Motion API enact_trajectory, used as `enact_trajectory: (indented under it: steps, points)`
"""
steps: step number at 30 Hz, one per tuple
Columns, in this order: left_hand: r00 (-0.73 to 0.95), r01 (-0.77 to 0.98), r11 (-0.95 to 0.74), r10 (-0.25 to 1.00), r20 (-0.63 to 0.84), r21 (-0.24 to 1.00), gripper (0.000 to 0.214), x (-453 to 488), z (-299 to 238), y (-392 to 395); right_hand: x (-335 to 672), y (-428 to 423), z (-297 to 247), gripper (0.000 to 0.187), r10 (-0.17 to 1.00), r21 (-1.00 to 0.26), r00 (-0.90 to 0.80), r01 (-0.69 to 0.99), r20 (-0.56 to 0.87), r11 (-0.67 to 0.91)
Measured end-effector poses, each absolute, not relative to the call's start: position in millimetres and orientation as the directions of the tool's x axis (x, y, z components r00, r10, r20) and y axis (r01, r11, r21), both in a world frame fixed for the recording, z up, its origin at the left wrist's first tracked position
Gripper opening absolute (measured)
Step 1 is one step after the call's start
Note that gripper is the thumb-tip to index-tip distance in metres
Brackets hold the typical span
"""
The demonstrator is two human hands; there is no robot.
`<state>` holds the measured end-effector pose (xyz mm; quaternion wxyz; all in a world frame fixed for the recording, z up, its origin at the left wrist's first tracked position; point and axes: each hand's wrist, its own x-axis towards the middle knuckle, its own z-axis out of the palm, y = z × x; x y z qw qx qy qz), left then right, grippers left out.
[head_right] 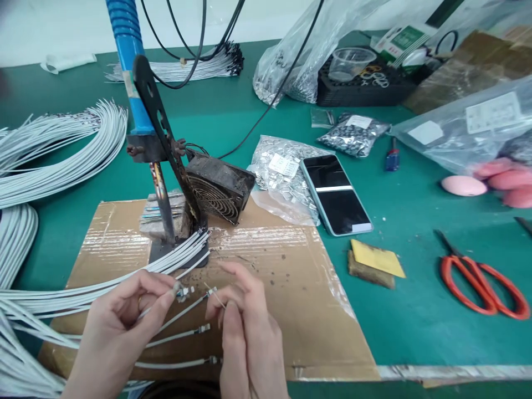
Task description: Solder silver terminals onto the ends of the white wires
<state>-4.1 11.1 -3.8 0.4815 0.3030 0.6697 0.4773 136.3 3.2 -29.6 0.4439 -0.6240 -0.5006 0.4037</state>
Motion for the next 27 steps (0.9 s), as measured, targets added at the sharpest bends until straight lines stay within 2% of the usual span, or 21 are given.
enact_trajectory:
  steps: [2,5,7,10,19,27]
  points:
    - [-0.358,-0.058,0.354,0.865,-0.351,0.933,0.014,-4,-5,15,139,7,-28,0.016,0.983,-0.934,0.180,0.347,-0.030,-0.092]
    - [-0.373,-0.068,0.350,0.860,-0.349,0.934,0.014,-4,-5,21,144,15,-28,0.029,0.992,-0.915,0.118,0.404,0.042,-0.009]
    - [-0.380,-0.071,0.346,0.858,-0.346,0.935,0.015,-5,-6,24,144,21,-28,0.030,0.995,-0.939,0.066,0.341,0.075,0.048]
    - [-0.371,-0.068,0.351,0.860,-0.351,0.934,0.015,-5,-7,28,139,28,-29,0.023,0.992,-0.966,0.062,0.238,0.113,0.096]
    - [-0.372,-0.080,0.319,0.869,-0.326,0.944,0.013,-6,-4,40,125,34,-28,0.021,0.995,-0.988,0.092,0.156,0.024,0.009]
    - [-0.398,-0.049,0.322,0.862,-0.315,0.945,0.011,-8,-3,48,121,41,-24,0.023,0.994,-0.990,0.109,0.140,0.012,-0.003]
